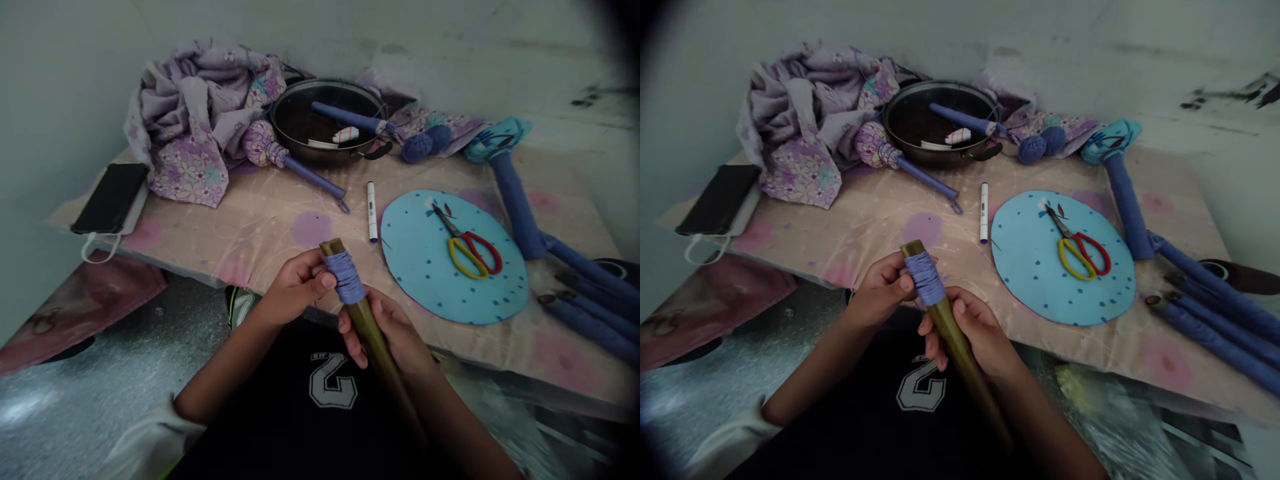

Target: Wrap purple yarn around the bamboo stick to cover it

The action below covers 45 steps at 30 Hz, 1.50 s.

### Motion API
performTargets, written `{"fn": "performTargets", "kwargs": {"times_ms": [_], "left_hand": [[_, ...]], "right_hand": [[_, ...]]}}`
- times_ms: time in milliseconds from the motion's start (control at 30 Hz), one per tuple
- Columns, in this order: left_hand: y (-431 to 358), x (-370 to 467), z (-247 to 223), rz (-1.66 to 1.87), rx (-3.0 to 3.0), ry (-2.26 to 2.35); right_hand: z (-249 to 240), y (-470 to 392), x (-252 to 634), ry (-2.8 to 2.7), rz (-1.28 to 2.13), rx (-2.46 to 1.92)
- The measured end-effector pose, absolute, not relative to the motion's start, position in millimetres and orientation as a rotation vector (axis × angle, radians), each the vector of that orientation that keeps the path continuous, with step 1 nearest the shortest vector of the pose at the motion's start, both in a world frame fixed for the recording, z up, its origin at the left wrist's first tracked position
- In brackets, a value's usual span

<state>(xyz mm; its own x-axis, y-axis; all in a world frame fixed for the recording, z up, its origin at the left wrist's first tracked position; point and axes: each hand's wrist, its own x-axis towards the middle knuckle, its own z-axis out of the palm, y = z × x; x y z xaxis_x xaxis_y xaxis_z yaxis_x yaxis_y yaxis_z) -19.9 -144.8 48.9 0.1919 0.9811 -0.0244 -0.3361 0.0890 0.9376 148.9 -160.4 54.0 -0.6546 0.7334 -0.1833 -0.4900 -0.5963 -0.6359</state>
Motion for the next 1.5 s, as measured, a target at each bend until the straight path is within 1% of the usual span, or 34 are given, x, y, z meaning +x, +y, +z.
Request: {"fn": "performTargets", "kwargs": {"times_ms": [100,367,700,833,1067,1233,1367,1500], "left_hand": [[-145.2,-19.7,47.9,1.166,0.994,0.844],[-151.2,-16.5,49.5,1.194,0.915,0.831],[-156.8,-18.3,71.3,1.259,1.055,1.18],[-163.7,-16.5,80.4,1.214,1.107,1.237],[-164.2,-16.0,84.1,1.186,1.182,1.248],[-158.5,-16.1,82.4,1.194,1.132,1.232],[-159.3,-13.3,79.7,1.16,1.055,1.14],[-159.8,-10.4,75.3,1.217,0.973,1.036]], "right_hand": [[53.1,-160.0,149.1,-0.723,2.236,-0.58],[55.1,-162.0,148.1,-0.756,2.082,-0.673],[55.8,-162.4,152.6,-0.857,1.937,-0.834],[53.9,-162.0,153.4,-0.85,1.905,-0.883],[57.6,-165.1,155.8,-0.849,1.918,-0.855],[62.2,-167.5,155.0,-0.818,1.982,-0.785],[62.5,-167.4,153.1,-0.81,1.975,-0.767],[61.0,-167.8,151.5,-0.796,2.025,-0.704]]}}
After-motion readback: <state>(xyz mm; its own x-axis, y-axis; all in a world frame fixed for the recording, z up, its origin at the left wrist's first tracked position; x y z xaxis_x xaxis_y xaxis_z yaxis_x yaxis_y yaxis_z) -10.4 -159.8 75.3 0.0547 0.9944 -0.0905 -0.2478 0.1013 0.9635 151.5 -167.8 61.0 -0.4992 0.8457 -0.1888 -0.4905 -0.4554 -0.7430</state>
